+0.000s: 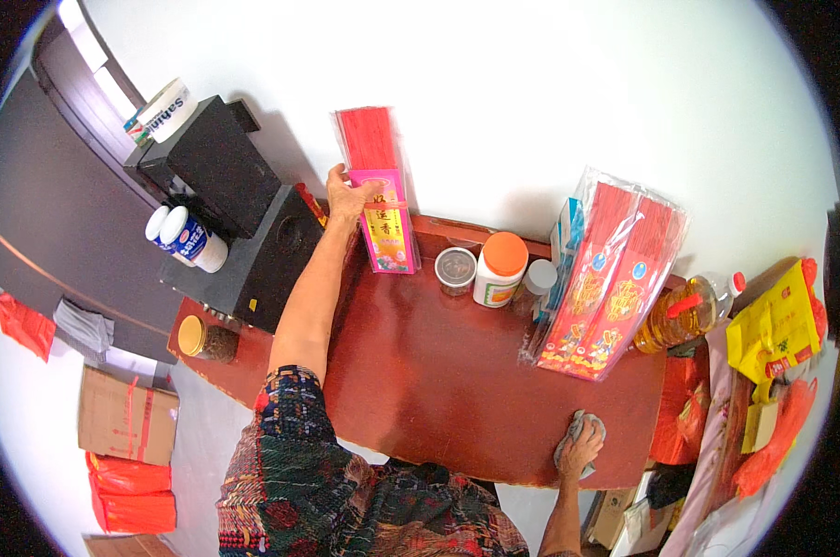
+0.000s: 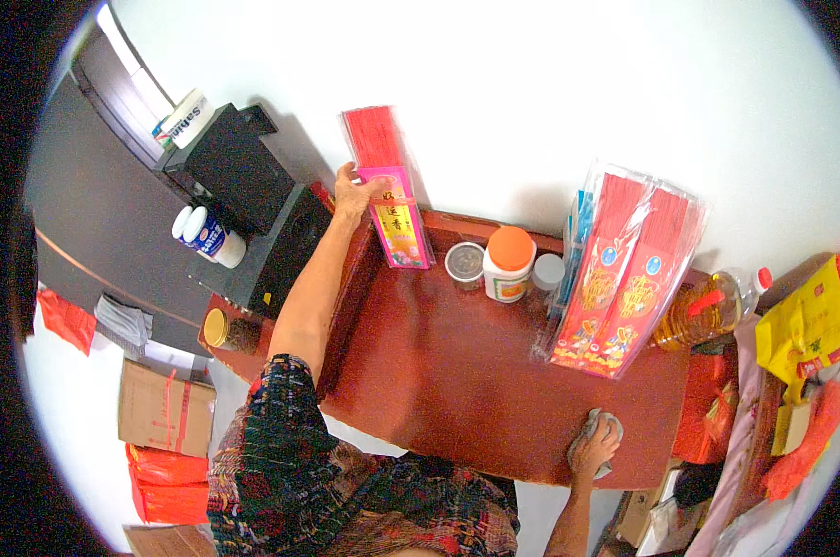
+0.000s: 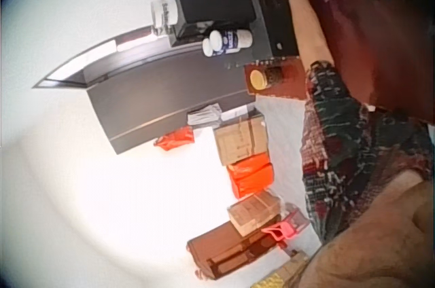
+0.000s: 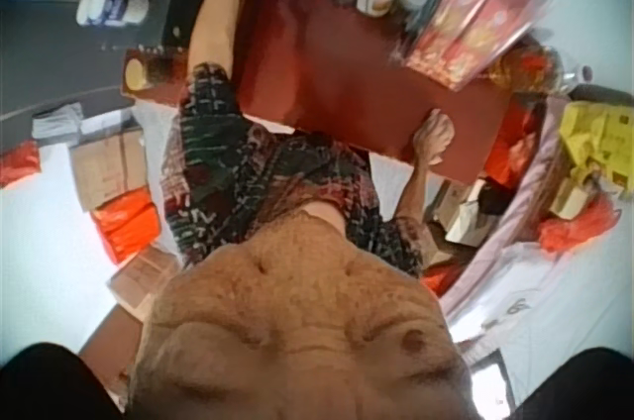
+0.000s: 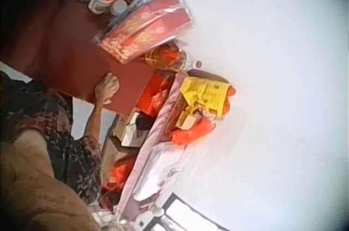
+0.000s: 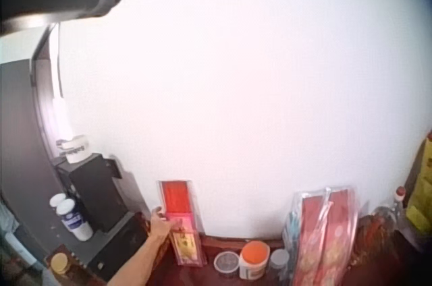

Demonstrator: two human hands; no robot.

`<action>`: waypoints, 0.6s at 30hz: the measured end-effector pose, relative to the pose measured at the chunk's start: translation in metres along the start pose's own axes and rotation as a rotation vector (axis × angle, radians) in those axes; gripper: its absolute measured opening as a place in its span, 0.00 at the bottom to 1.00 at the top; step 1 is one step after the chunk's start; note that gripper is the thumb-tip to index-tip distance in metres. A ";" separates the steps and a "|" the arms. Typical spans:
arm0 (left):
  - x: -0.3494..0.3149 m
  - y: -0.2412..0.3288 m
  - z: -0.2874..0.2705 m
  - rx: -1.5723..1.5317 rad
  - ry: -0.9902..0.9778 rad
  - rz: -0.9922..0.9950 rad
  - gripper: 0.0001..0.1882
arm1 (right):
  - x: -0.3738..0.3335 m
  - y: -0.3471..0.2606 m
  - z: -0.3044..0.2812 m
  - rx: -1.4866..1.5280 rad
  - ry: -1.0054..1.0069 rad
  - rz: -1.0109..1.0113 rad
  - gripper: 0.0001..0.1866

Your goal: The person wipes a red table surface and various items on it using a grey cloth. They handle a stack of red packets, a small tin, a white jar, a clear bottle, and several blue and white boxes, wiping each item individually before placing it back on the table.

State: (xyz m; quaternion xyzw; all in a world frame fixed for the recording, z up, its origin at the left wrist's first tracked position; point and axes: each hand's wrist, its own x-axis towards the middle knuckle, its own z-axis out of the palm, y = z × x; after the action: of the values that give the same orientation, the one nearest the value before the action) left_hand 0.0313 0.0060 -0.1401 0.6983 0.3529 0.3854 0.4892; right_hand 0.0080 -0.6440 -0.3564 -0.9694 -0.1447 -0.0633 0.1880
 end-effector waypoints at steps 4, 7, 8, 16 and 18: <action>-0.006 0.007 -0.014 -0.125 -0.139 -0.055 0.27 | 0.003 -0.010 -0.003 -0.058 -0.069 0.097 0.33; -0.034 0.008 -0.021 -0.284 -0.210 0.086 0.17 | 0.008 -0.019 -0.004 -0.103 -0.110 0.152 0.31; -0.044 0.007 -0.026 -0.361 -0.231 0.114 0.17 | 0.009 -0.022 -0.003 -0.110 -0.112 0.160 0.31; -0.178 0.016 -0.052 -0.533 -0.083 -0.117 0.19 | 0.004 -0.023 0.006 0.007 0.077 0.261 0.28; -0.225 -0.004 -0.057 -0.586 -0.008 -0.182 0.21 | 0.012 -0.058 0.010 0.468 0.210 0.331 0.19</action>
State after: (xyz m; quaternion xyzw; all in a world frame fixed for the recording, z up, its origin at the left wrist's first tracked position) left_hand -0.1212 -0.1654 -0.1742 0.4944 0.2861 0.4226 0.7037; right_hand 0.0024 -0.5858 -0.3438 -0.8983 0.0246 -0.0968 0.4279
